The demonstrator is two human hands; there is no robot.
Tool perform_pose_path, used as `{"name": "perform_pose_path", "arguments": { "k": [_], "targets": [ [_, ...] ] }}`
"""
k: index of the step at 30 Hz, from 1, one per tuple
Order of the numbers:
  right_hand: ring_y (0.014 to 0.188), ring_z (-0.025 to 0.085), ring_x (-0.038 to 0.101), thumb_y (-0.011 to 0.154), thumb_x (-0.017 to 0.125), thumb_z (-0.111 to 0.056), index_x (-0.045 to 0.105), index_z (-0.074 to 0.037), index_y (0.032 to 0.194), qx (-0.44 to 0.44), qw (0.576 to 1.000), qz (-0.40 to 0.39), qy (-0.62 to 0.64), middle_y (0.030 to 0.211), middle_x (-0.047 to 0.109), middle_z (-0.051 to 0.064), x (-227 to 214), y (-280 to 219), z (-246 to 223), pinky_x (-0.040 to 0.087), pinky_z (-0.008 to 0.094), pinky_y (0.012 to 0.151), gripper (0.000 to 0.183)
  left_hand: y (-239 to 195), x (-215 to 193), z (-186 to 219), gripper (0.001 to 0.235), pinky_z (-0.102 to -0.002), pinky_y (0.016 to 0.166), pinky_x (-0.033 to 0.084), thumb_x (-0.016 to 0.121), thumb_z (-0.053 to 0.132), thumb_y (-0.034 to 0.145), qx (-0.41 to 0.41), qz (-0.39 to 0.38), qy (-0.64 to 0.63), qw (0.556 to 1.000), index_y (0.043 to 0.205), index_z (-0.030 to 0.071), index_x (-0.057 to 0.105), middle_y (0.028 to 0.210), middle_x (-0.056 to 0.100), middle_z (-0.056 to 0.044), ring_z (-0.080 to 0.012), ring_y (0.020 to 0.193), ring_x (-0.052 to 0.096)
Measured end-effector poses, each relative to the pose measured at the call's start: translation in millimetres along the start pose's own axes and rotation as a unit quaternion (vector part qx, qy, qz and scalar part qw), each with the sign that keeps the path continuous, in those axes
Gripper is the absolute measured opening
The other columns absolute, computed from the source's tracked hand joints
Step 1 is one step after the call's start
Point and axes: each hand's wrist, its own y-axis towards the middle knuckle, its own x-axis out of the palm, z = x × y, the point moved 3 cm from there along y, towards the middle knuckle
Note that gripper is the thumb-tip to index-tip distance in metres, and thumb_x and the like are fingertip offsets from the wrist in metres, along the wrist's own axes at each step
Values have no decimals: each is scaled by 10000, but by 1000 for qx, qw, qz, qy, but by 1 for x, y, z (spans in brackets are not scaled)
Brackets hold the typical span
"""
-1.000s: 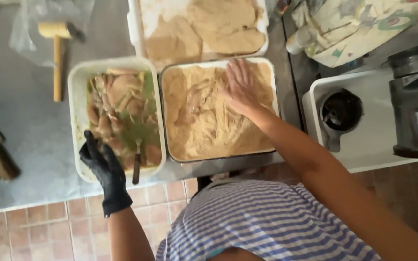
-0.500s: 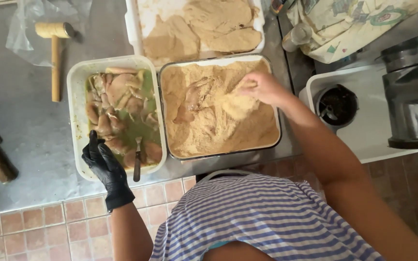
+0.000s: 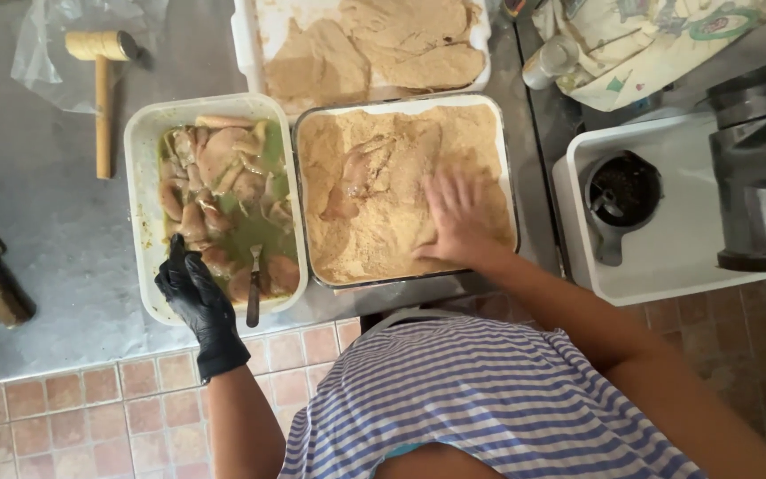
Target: The person is breading chicken fillets by taking them from a marinade, coating them in breadcrumbs, and placing them on a tray.
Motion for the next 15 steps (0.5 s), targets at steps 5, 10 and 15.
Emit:
{"name": "perform_pose_path", "arguments": {
  "k": [5, 10, 15],
  "targets": [
    [864, 276, 569, 1017, 543, -264, 723, -185, 1071, 3, 867, 416, -273, 974, 592, 70, 60, 27, 90, 435, 428, 714, 204, -8, 7, -15, 308, -481, 932, 471, 499, 187, 1137, 12, 8, 4, 1000, 1343, 23, 658, 999, 612, -174, -413, 965, 571],
    [1228, 373, 650, 971, 544, -240, 625, -175, 1374, 246, 964, 31, 94, 1266, 691, 131, 51, 65, 107, 511, 512, 1051, 416, -3, 5, -9, 271, -471, 911, 465, 498, 217, 1153, 5, 14, 0, 1000, 1229, 30, 679, 959, 586, -166, -403, 926, 556],
    [1242, 310, 631, 782, 786, -128, 649, -172, 1372, 101, 988, 99, 61, 1266, 672, 105, 18, 107, 73, 500, 439, 1074, 608, -2, 2, -3, 275, -472, 863, 472, 497, 224, 1157, -6, 10, 13, 1000, 1187, 34, 693, 945, 585, -156, -384, 889, 552]
  ]
}}
